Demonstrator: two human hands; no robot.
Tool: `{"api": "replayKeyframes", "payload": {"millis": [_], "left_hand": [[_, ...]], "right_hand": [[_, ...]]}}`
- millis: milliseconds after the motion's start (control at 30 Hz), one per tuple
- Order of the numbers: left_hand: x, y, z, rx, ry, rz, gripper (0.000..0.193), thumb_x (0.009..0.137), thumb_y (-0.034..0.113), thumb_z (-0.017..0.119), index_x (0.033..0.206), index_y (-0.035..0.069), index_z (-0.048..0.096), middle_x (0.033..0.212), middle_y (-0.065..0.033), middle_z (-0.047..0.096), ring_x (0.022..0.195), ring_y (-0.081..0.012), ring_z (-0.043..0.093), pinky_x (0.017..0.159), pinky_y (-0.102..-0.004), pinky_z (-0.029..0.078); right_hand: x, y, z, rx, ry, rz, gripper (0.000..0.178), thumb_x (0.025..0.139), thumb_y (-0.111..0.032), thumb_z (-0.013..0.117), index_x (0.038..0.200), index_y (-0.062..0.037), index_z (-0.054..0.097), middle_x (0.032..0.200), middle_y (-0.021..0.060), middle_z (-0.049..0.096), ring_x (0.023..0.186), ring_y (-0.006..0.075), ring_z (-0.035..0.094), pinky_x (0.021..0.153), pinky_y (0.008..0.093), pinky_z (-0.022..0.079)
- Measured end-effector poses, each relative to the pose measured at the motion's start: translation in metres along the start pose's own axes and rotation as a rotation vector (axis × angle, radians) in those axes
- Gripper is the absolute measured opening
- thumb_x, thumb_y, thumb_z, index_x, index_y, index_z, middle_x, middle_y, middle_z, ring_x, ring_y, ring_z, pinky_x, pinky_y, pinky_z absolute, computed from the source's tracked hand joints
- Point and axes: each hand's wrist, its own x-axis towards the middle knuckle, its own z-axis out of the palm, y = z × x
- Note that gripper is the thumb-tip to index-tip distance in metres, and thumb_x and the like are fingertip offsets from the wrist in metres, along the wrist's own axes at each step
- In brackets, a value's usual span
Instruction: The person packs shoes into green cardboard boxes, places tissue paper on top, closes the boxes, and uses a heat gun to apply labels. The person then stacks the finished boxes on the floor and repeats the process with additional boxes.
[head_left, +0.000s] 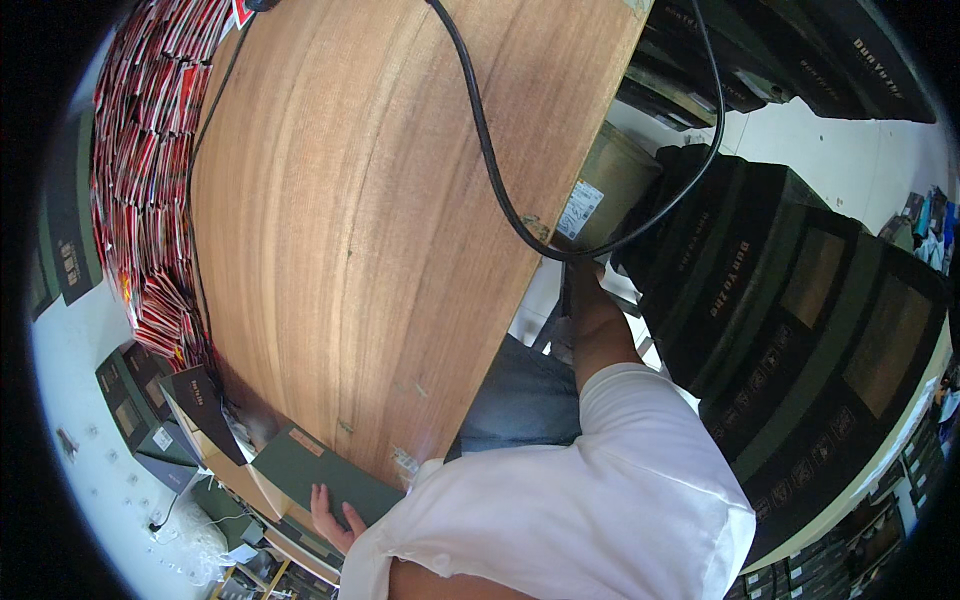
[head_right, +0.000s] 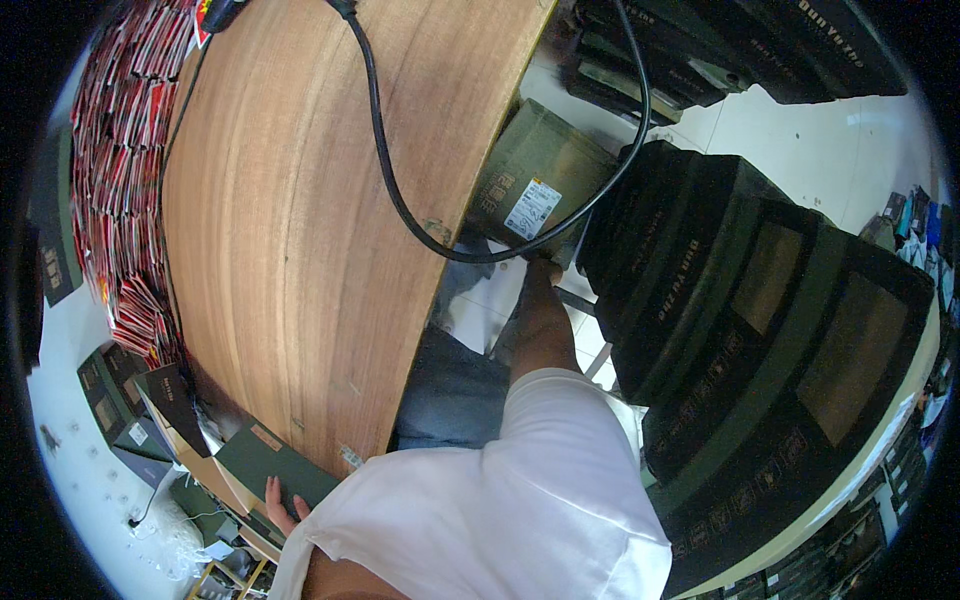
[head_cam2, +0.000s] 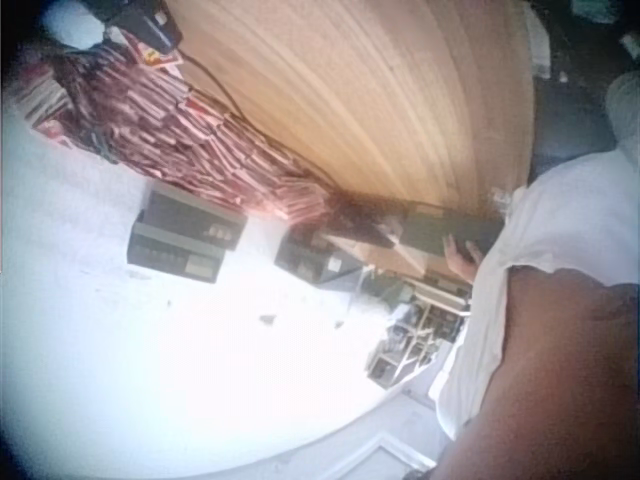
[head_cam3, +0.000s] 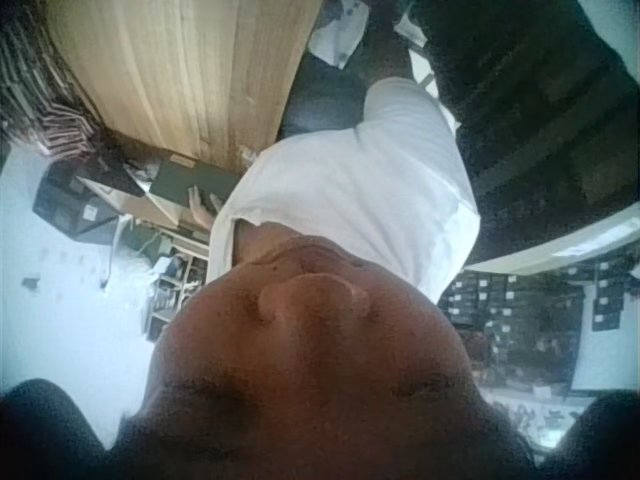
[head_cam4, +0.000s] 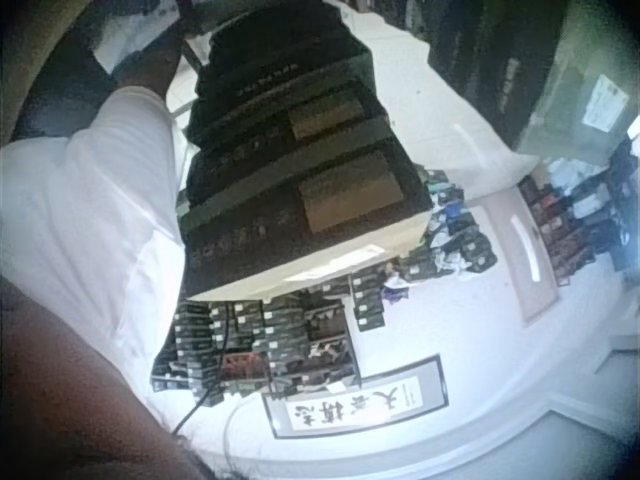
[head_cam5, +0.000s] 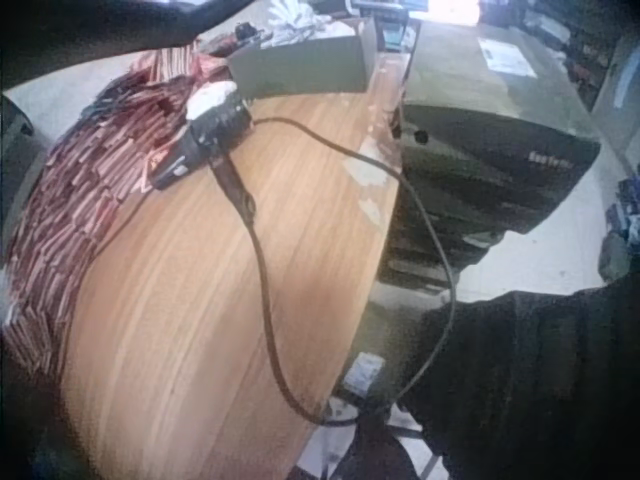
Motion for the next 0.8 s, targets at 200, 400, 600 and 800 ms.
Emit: {"api": "replayKeyframes", "payload": {"millis": [200,400,600,800], "left_hand": [[0.002,-0.006,-0.001,0.013,-0.029,0.057,0.046,0.090,0.017,0.057,0.133,0.002,0.052,0.141,-0.0210,0.047,0.127,-0.0357,0.045,0.107,-0.0445,0.033],[0.005,-0.008,-0.002,-0.027,-0.061,0.066,0.046,0.086,0.013,0.060,0.130,0.002,0.055,0.139,-0.0218,0.049,0.124,-0.0363,0.048,0.105,-0.0446,0.034],[0.008,-0.009,-0.001,-0.013,-0.085,0.068,0.047,0.084,0.017,0.062,0.127,0.000,0.056,0.135,-0.0233,0.051,0.122,-0.0364,0.049,0.104,-0.0448,0.036],[-0.003,-0.021,-0.008,0.077,-0.153,-0.044,0.048,0.082,0.024,0.065,0.123,0.000,0.060,0.131,-0.0258,0.054,0.118,-0.0383,0.052,0.103,-0.0453,0.038]], "right_hand": [[0.008,-0.018,0.000,0.005,-0.035,0.017,0.086,0.078,-0.063,0.054,0.141,-0.0060,0.040,0.137,0.0159,0.050,0.125,0.0317,0.048,0.100,0.0499,0.042],[0.016,0.000,-0.009,0.237,-0.135,0.116,0.090,0.078,-0.069,0.051,0.143,-0.0073,0.039,0.139,0.0147,0.048,0.127,0.0311,0.046,0.100,0.0513,0.041],[0.029,0.051,-0.017,0.768,-0.264,0.306,0.094,0.077,-0.075,0.049,0.144,-0.0086,0.038,0.141,0.0135,0.047,0.129,0.0304,0.045,0.101,0.0527,0.040],[0.063,0.090,-0.029,1.121,-0.201,0.387,0.098,0.077,-0.080,0.046,0.145,-0.0100,0.037,0.143,0.0123,0.045,0.131,0.0298,0.043,0.102,0.0540,0.038]]}}
